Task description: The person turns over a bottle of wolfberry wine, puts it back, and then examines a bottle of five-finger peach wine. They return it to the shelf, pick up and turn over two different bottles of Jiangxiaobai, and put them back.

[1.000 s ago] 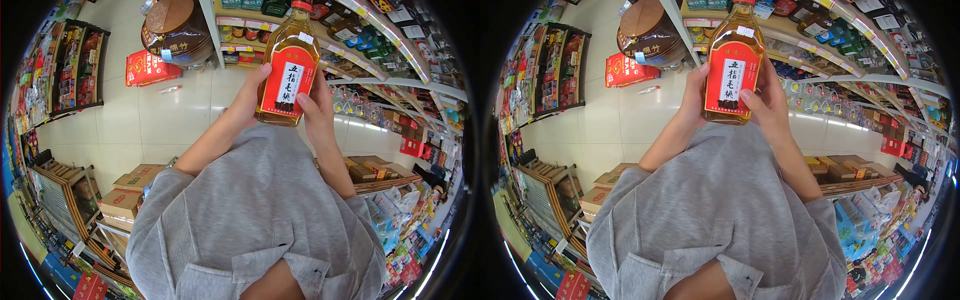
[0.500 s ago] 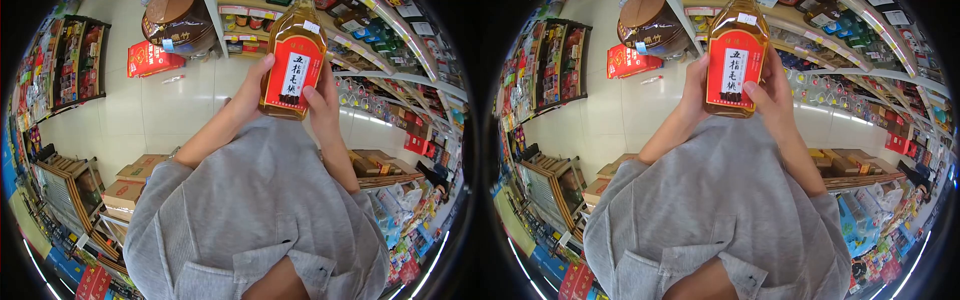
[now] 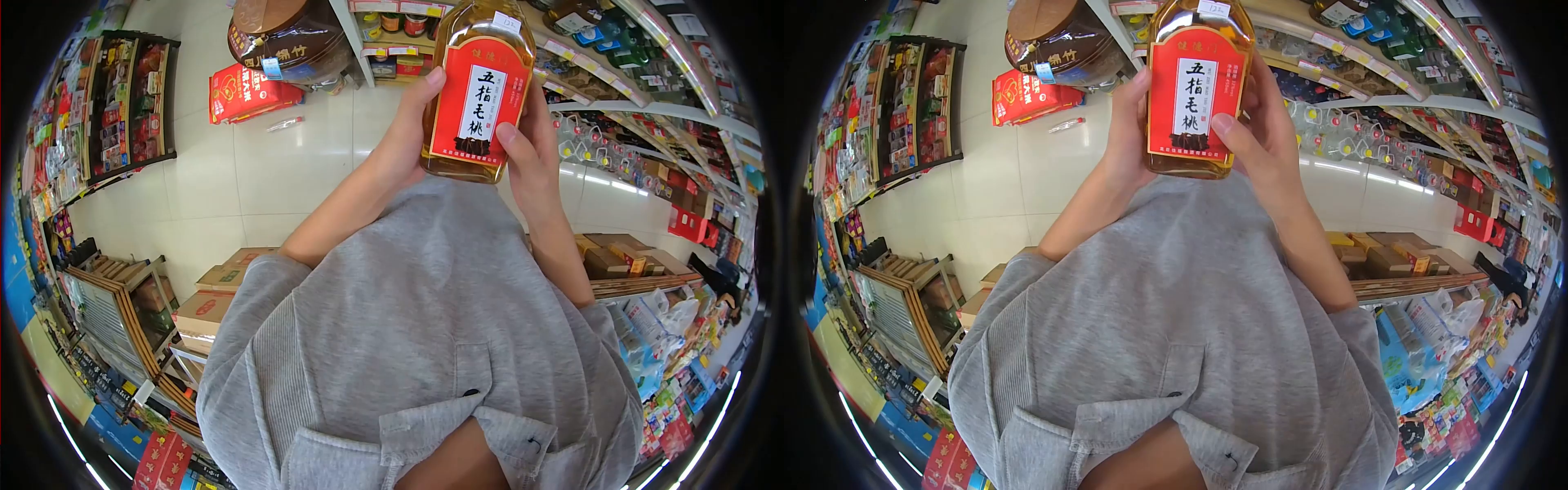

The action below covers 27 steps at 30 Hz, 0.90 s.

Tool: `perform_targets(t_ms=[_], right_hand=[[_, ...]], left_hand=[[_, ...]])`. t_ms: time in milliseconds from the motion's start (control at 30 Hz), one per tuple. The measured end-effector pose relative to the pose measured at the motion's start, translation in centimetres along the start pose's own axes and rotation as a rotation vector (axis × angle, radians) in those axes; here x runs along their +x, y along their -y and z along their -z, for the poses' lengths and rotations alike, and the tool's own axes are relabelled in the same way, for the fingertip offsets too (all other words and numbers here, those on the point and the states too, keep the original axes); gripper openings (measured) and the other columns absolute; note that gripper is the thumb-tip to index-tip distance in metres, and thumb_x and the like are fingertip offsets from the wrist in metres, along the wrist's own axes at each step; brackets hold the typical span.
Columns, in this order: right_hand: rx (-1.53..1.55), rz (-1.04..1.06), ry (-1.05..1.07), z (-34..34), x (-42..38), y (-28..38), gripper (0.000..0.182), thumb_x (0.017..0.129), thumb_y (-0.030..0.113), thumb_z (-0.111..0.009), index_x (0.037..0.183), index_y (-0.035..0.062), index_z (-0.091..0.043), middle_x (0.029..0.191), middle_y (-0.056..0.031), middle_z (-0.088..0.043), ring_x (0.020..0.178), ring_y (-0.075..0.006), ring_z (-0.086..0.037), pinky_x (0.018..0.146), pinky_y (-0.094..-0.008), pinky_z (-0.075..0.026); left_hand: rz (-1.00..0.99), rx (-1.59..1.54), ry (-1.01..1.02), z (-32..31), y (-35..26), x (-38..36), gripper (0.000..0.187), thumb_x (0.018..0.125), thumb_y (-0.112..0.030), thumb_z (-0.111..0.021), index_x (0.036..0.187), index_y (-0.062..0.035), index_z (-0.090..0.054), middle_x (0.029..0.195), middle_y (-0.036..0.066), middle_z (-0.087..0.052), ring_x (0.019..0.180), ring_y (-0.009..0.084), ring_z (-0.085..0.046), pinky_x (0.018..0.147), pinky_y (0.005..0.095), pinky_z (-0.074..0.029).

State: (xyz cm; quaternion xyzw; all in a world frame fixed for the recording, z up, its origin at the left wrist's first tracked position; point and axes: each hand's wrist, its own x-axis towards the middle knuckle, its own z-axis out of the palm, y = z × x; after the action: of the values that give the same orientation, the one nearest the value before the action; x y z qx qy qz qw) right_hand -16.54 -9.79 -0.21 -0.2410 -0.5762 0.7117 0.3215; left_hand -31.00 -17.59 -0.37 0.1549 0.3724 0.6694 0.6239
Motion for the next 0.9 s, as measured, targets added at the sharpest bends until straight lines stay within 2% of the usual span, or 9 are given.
perform_targets(t_ms=[233,333,433,467,533,567,667,800,900], right_hand=[[-0.048,-0.026,-0.023,0.2,-0.8,0.1,0.082,0.093,0.027,-0.066,0.157,-0.0031,-0.025,0.153,-0.0143,-0.043,0.141,-0.0235,-0.044,0.116,-0.0367,-0.036],[0.053,-0.007,-0.064,0.1,-0.7,0.1,0.085,0.093,0.022,-0.067,0.159,-0.0016,-0.020,0.147,-0.0163,-0.047,0.134,-0.0232,-0.049,0.112,-0.0382,-0.040],[-0.047,0.095,-0.061,-0.4,-0.6,0.7,0.094,0.091,0.020,-0.070,0.161,0.0006,-0.011,0.148,-0.0181,-0.046,0.135,-0.0250,-0.048,0.112,-0.0401,-0.040],[-0.164,0.119,-0.062,-0.6,-0.8,0.7,0.097,0.090,0.019,-0.072,0.161,0.0017,-0.008,0.147,-0.0186,-0.046,0.135,-0.0259,-0.049,0.112,-0.0404,-0.041],[-0.398,0.170,-0.065,-0.9,-1.5,0.5,0.104,0.088,0.017,-0.075,0.161,0.0039,-0.003,0.146,-0.0196,-0.045,0.133,-0.0275,-0.051,0.111,-0.0409,-0.042],[-0.385,0.141,-0.072,-1.1,-1.6,0.4,0.105,0.087,0.016,-0.075,0.161,0.0047,-0.002,0.146,-0.0198,-0.045,0.132,-0.0280,-0.052,0.110,-0.0409,-0.043],[-0.263,0.033,-0.100,-1.2,-2.0,0.6,0.104,0.089,0.014,-0.075,0.162,0.0068,-0.002,0.144,-0.0190,-0.047,0.129,-0.0294,-0.055,0.107,-0.0395,-0.046],[-0.117,0.049,-0.082,0.0,-2.5,0.0,0.099,0.091,0.016,-0.072,0.163,0.0061,-0.005,0.147,-0.0168,-0.046,0.134,-0.0271,-0.052,0.111,-0.0392,-0.042],[-0.017,0.057,-0.039,0.3,-2.9,0.2,0.095,0.092,0.021,-0.071,0.163,0.0053,-0.010,0.151,-0.0164,-0.044,0.138,-0.0255,-0.048,0.114,-0.0394,-0.038]], left_hand=[[0.008,-0.003,0.030,0.0,0.7,-0.1,0.080,0.100,-0.064,-0.037,0.145,0.0015,-0.044,0.129,0.021,-0.064,0.112,0.0275,-0.070,0.091,0.0411,-0.062],[0.006,0.020,0.022,-0.2,0.7,-0.2,0.078,0.100,-0.063,-0.037,0.145,0.0004,-0.044,0.131,0.021,-0.063,0.115,0.0282,-0.068,0.094,0.0427,-0.060],[-0.034,0.128,0.023,0.3,1.4,0.3,0.073,0.101,-0.060,-0.040,0.145,-0.0011,-0.045,0.132,0.020,-0.064,0.117,0.0286,-0.067,0.098,0.0430,-0.058],[-0.047,0.135,0.033,0.4,1.8,0.3,0.068,0.104,-0.052,-0.042,0.149,-0.0022,-0.040,0.139,0.017,-0.058,0.124,0.0273,-0.062,0.104,0.0406,-0.053],[-0.183,0.228,0.053,-0.8,1.5,-0.1,0.061,0.106,-0.045,-0.046,0.149,-0.0023,-0.037,0.138,0.013,-0.056,0.125,0.0204,-0.057,0.106,0.0344,-0.046],[-0.250,0.273,0.064,-1.3,1.4,-0.4,0.058,0.107,-0.041,-0.048,0.149,-0.0024,-0.035,0.137,0.012,-0.055,0.126,0.0169,-0.054,0.107,0.0313,-0.043],[-0.178,0.216,0.095,-1.0,2.0,-0.6,0.056,0.108,-0.034,-0.047,0.151,-0.0025,-0.030,0.137,0.011,-0.053,0.127,0.0167,-0.051,0.107,0.0316,-0.041],[-0.103,0.138,0.105,-1.6,1.6,-1.2,0.057,0.108,-0.030,-0.050,0.152,-0.0031,-0.026,0.136,0.010,-0.051,0.128,0.0177,-0.049,0.107,0.0333,-0.041],[-0.194,0.234,0.142,-1.6,1.7,-1.4,0.060,0.106,-0.030,-0.054,0.152,-0.0045,-0.027,0.134,0.010,-0.053,0.127,0.0182,-0.050,0.107,0.0337,-0.041]])
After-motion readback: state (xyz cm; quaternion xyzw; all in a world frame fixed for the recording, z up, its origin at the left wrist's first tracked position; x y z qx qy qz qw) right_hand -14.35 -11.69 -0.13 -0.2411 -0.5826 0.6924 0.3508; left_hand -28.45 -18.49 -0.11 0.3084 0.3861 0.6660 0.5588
